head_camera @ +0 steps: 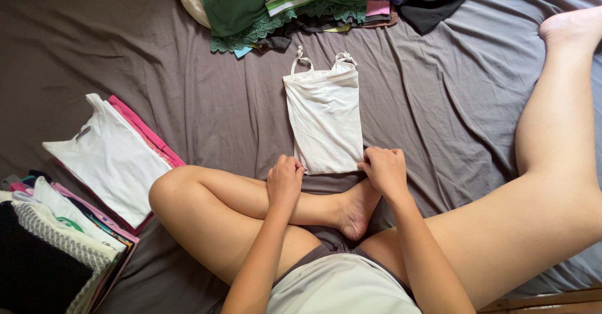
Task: The person picks up a white tank top from a pile of laundry on a bed, spreads it flat, folds both sides inward, and then folds it in half before placing it onto a stack. They then reach for a green and white striped shirt from the pile and begin spreading it out.
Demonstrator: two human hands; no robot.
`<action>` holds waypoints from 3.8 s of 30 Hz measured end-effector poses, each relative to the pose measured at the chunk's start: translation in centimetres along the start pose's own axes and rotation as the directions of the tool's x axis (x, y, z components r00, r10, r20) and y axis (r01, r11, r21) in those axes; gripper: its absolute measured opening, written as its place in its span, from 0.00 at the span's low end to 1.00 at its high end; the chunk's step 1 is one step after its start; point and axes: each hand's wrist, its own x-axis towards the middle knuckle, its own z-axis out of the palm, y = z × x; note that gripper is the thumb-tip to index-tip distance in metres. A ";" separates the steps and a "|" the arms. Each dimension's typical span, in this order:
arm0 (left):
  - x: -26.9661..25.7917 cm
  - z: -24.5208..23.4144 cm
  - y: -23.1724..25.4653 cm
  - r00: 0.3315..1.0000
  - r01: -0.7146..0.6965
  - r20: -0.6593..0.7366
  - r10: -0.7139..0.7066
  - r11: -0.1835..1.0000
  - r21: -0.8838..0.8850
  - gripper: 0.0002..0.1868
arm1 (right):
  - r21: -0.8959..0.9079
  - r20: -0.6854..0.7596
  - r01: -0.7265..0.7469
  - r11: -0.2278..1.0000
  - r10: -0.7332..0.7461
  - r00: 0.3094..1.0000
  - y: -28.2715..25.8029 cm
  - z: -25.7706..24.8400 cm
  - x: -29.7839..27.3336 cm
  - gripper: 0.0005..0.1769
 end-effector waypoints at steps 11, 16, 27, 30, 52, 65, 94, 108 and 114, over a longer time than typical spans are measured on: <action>-0.4 1.6 -2.5 0.995 0.096 -0.028 -0.092 0.978 0.186 0.07 | 0.034 0.044 -0.056 0.998 0.054 0.998 0.3 -0.3 -0.1 0.10; -0.2 0.6 -2.0 0.978 0.188 0.085 -0.191 0.981 0.041 0.09 | 0.011 0.080 -0.050 0.999 0.049 0.996 0.3 -0.6 0.0 0.12; 0.6 0.0 -0.6 0.975 0.210 0.073 -0.210 0.978 0.011 0.13 | -0.019 -0.017 -0.028 0.999 0.028 0.999 0.2 0.4 0.1 0.13; 0.5 1.0 -1.2 0.981 0.189 0.017 -0.191 0.977 0.096 0.12 | -0.048 -0.023 -0.042 0.998 0.041 0.999 0.4 0.8 0.2 0.12; 0.5 0.7 -0.6 0.971 0.231 0.013 -0.238 0.954 0.190 0.16 | 0.251 -0.157 -0.211 0.945 0.255 0.954 1.7 2.8 6.5 0.15; 4.5 8.7 4.6 0.962 -0.242 -0.134 0.236 0.970 -0.027 0.27 | 0.200 -0.358 0.326 0.924 -0.240 0.902 -2.8 5.8 8.0 0.25; 5.8 8.5 -0.1 0.990 0.001 -0.133 0.048 0.939 0.343 0.39 | 0.010 0.044 0.645 0.764 -0.645 0.763 -5.2 6.7 12.8 0.39; 5.9 6.9 1.5 0.979 -0.019 -0.195 0.052 0.985 0.170 0.42 | -0.155 -0.156 0.364 0.919 -0.386 0.909 -5.1 5.4 13.3 0.38; 5.9 7.0 1.7 0.979 0.012 -0.203 0.027 0.982 0.189 0.40 | -0.231 -0.194 0.319 0.919 -0.365 0.911 -4.7 6.8 10.2 0.37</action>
